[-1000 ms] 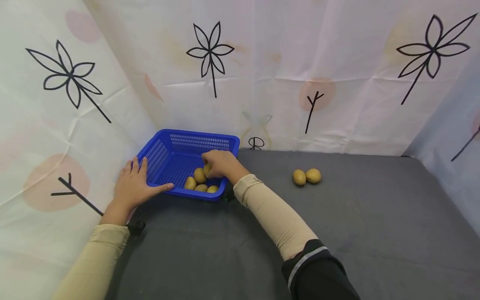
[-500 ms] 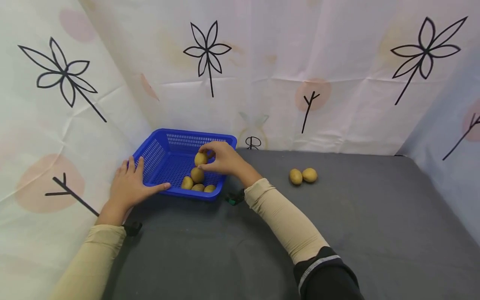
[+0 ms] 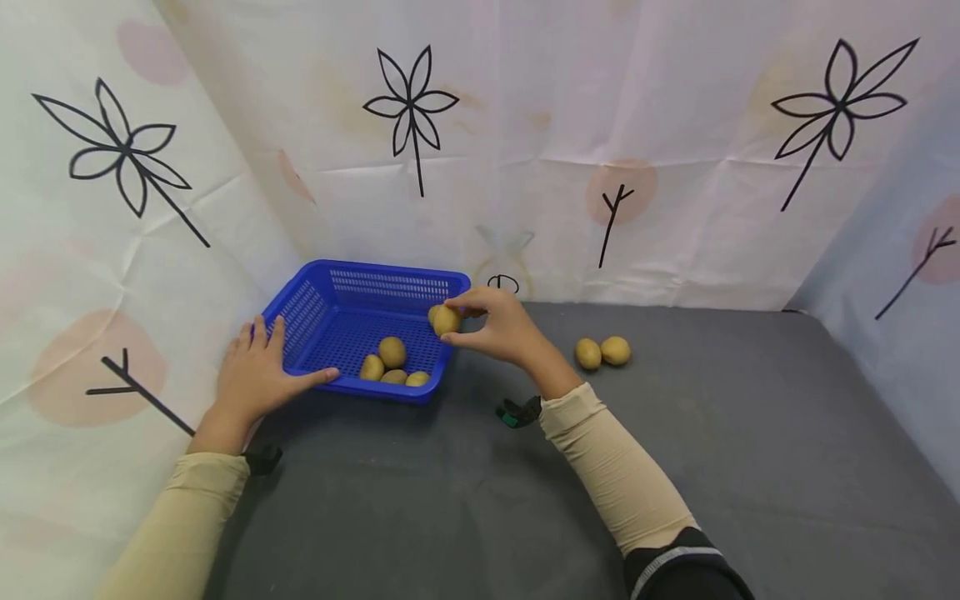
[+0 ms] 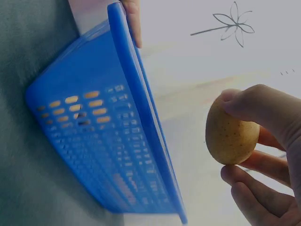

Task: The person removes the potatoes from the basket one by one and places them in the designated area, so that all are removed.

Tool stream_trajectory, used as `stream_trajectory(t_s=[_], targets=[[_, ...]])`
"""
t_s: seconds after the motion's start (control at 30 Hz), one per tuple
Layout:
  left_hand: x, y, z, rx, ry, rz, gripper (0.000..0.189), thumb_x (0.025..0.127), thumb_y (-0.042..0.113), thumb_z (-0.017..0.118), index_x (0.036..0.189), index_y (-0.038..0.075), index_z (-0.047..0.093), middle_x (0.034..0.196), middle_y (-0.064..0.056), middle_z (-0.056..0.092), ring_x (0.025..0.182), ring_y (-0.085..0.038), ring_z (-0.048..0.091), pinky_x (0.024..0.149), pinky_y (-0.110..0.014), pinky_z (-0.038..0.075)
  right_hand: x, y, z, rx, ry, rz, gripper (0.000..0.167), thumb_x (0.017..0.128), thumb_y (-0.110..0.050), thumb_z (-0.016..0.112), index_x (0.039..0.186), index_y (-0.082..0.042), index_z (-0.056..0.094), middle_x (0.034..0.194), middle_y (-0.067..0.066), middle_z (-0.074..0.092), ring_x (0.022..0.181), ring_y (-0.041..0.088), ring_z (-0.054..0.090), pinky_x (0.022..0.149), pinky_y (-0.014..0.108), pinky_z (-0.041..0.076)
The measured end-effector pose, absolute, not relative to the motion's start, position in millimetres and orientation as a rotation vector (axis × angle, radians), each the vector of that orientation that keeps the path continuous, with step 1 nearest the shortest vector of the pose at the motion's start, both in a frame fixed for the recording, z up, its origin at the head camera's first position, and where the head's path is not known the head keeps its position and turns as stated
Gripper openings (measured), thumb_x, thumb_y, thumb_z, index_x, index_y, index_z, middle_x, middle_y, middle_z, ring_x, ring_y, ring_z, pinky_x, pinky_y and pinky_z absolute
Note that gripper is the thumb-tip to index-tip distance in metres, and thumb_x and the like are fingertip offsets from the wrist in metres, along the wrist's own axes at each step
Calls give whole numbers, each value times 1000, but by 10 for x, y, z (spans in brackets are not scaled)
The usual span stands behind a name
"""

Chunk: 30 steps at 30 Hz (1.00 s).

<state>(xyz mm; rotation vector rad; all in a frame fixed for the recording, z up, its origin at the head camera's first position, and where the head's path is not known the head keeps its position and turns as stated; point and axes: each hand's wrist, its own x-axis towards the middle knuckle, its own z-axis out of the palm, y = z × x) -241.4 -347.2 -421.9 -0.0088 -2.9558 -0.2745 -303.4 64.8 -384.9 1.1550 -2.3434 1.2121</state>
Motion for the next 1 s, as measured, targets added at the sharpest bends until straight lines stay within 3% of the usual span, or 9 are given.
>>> stream_trajectory(t_s=[0.43, 1.0], targets=[[-2386, -3505, -4211, 1, -2960, -262, 145, 74, 93, 64, 166, -9, 17, 169, -44, 11, 157, -65, 10, 125, -75, 11, -2933, 1011, -4067, 1003, -2423, 1172, 46, 81, -18, 94, 122, -5, 80, 114, 9, 81, 99, 23, 77, 88, 42, 64], [-2399, -3463, -4217, 17, -2970, -251, 146, 74, 94, 63, 165, -10, 17, 170, -42, 10, 158, -62, 9, 127, -74, 10, -3080, 1416, -4167, 757, -2833, 934, 47, 90, -19, 86, 133, -4, 71, 129, 17, 73, 115, 39, 71, 95, 58, 57]])
